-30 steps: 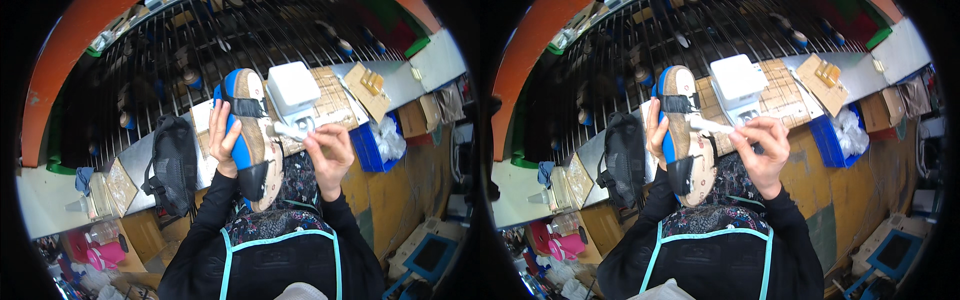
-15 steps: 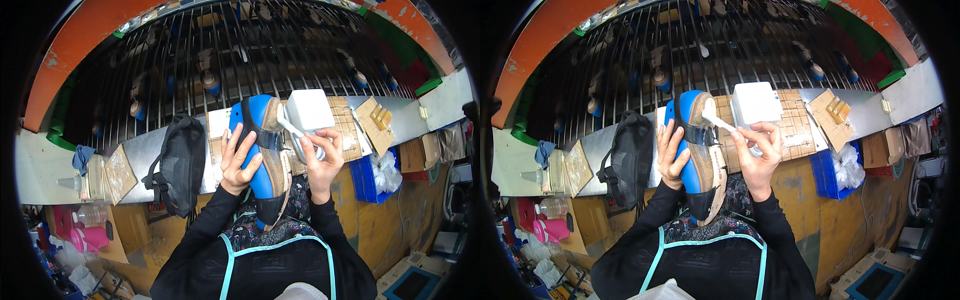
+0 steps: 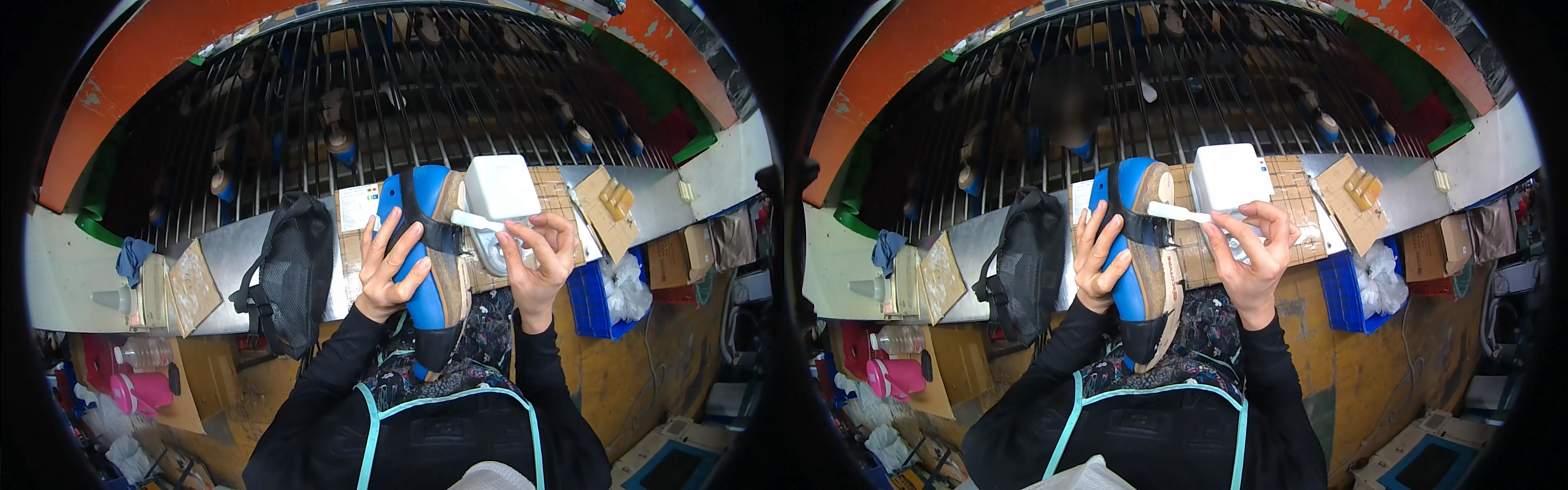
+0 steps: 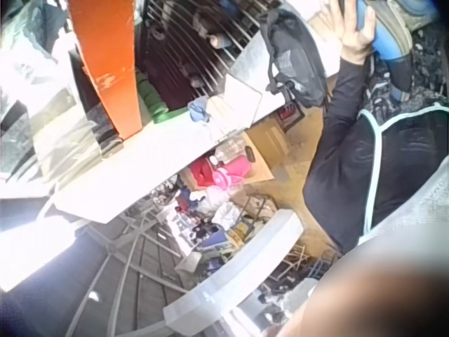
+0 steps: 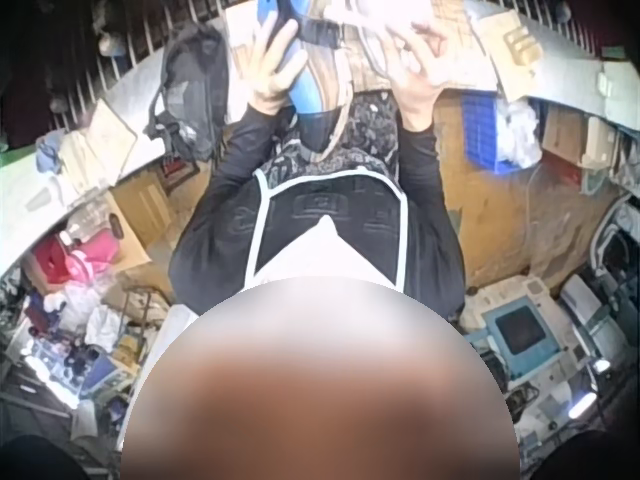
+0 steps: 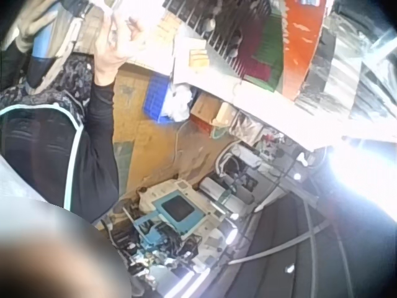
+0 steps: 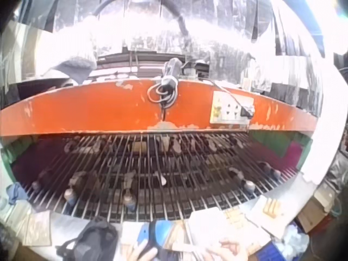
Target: The person cleans a blue and beige shoe using a small brush and a white cleaning solution. They repeatedly apply the solution and scrub the shoe's surface, then place the shoe on a rack and retrieve another shoe to continue the process.
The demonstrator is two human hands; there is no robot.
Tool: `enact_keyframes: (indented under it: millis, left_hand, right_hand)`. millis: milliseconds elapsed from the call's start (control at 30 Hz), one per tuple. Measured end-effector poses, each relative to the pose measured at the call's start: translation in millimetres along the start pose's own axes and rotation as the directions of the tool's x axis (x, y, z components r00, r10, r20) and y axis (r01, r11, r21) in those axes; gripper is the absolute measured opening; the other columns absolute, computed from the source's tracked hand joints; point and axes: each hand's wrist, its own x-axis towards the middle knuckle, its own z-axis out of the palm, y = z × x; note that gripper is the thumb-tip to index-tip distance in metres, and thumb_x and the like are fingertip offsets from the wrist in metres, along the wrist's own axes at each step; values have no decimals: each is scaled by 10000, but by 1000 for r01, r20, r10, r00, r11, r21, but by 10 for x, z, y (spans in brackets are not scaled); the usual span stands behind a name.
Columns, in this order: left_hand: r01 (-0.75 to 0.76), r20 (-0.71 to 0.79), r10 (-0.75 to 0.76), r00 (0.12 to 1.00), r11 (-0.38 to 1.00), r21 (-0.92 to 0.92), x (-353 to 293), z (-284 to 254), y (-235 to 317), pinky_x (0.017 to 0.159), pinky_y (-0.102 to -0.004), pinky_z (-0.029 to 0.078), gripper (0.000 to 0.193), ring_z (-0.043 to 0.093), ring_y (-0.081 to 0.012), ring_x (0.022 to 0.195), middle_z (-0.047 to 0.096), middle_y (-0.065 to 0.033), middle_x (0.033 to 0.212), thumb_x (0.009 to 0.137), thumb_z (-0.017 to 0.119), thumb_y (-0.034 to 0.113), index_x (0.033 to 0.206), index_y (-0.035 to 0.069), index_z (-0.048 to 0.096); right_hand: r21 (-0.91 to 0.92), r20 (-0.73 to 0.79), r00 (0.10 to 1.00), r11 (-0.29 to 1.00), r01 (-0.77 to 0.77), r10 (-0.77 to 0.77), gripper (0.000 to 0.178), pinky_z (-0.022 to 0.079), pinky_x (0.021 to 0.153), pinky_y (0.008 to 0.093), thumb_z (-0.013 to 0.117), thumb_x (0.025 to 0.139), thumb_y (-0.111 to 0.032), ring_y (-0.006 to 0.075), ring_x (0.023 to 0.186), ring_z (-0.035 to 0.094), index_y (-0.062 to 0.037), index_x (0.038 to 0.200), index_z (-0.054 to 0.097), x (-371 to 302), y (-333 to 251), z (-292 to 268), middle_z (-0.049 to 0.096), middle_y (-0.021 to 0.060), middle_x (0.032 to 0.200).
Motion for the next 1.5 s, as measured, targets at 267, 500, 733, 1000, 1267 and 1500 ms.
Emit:
enact_keyframes:
  millis: [267,500,733,1000,1267,1500]
  left_hand:
    - [-25,21,24,999,1000,1,30,-22,-21,1011,-620,352,345,553,-435,1178,630,-112,1231,804,707,146,1086,222,523]
    - [-56,22,55,998,998,3,91,-28,-19,1016,-619,350,343,550,-432,1184,625,-113,1242,803,705,152,1089,225,531]
    - [-75,7,75,997,997,8,160,-26,-19,1000,-608,373,355,563,-425,1170,632,-114,1232,794,709,157,1097,221,537]
    - [-83,-10,82,997,996,-39,254,-38,-43,1002,-592,384,359,560,-422,1175,635,-124,1227,775,719,145,1086,222,558]
    - [-101,-41,98,994,993,-57,313,-26,-20,1023,-589,368,357,552,-422,1187,631,-132,1231,774,713,132,1084,216,558]
    - [-105,-53,101,993,991,-83,330,-25,-11,1029,-578,368,352,550,-425,1190,625,-144,1238,770,717,136,1081,201,564]
  right_hand:
    - [37,117,993,999,-7,2,221,322,809,301,822,684,-131,125,771,594,-113,894,757,80,1,-146,585,54,990]
    - [-1,51,998,999,32,-32,233,331,793,287,821,679,-127,124,758,592,-114,902,755,95,-9,-131,588,52,974]
    - [-17,99,989,993,115,-113,244,310,791,310,828,660,-119,136,768,595,-123,892,752,79,-27,-213,591,46,961]
    - [43,161,974,987,157,-162,230,303,797,320,831,659,-129,132,769,590,-126,875,752,213,-40,-333,591,40,954]
    - [-79,91,971,970,230,-222,230,294,772,305,830,658,-140,132,730,571,-125,874,754,308,-140,-371,600,37,937]
    - [193,222,973,981,24,-68,201,397,686,270,815,699,-113,104,700,559,-72,885,752,372,-93,-440,595,44,928]
